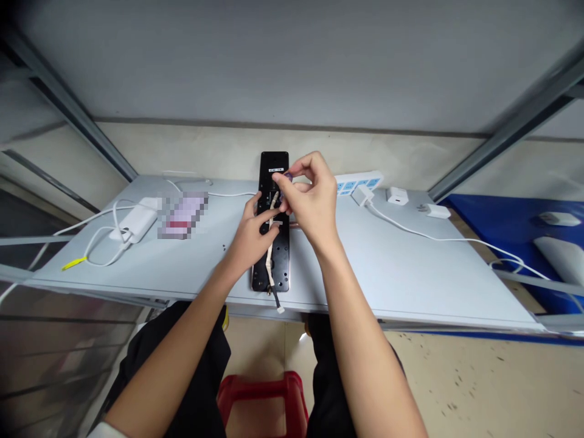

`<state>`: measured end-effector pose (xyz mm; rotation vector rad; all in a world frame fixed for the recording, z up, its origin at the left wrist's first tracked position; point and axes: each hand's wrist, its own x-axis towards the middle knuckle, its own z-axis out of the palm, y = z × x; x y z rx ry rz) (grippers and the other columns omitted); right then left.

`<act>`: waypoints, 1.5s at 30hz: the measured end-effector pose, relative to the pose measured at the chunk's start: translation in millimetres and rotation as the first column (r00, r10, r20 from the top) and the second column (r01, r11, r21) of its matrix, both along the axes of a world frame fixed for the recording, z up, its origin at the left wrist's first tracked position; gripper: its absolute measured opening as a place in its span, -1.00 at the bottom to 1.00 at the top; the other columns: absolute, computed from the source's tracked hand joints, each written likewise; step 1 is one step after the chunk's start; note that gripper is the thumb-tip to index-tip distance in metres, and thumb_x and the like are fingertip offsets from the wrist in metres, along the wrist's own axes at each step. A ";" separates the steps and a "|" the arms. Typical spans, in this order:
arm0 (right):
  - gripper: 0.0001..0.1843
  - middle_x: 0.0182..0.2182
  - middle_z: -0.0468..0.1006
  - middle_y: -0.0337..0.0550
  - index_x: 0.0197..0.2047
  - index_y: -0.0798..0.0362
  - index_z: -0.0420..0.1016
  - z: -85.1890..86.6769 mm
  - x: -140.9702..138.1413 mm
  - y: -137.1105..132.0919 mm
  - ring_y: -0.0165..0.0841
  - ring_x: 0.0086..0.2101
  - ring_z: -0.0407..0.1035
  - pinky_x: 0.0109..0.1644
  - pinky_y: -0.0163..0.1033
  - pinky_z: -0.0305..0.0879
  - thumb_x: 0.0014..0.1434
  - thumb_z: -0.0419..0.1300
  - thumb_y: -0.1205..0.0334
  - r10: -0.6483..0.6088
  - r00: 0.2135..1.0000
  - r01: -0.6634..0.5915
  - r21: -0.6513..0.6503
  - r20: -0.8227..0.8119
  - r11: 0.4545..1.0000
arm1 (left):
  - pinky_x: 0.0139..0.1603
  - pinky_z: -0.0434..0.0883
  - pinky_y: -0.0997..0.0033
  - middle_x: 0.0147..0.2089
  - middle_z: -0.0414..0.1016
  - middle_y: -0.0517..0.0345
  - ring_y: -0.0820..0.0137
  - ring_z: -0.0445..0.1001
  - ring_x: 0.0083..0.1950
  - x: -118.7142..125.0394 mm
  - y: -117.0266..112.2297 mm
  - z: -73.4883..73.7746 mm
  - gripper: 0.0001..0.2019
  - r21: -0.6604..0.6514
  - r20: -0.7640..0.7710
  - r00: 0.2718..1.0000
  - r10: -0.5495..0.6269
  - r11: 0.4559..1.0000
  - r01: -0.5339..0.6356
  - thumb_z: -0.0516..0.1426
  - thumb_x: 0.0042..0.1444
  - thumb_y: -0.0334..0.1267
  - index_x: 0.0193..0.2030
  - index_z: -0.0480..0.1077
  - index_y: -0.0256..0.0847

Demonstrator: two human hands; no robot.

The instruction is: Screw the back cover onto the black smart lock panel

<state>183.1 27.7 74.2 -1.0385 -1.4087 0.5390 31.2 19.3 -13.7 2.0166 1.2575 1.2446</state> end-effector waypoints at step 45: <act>-0.76 -0.32 0.71 0.09 -0.20 0.12 0.76 85.6 6.4 25.6 -0.15 -0.31 0.56 -0.30 -0.17 0.27 0.38 0.26 0.23 0.349 0.050 0.241 -0.350 0.936 0.905 | 0.24 0.55 0.15 0.22 0.66 -0.23 0.09 0.66 0.18 3.3 10.4 5.5 -0.63 -0.606 0.493 0.864 0.100 0.752 0.258 0.29 0.32 -0.30 0.23 0.42 -0.27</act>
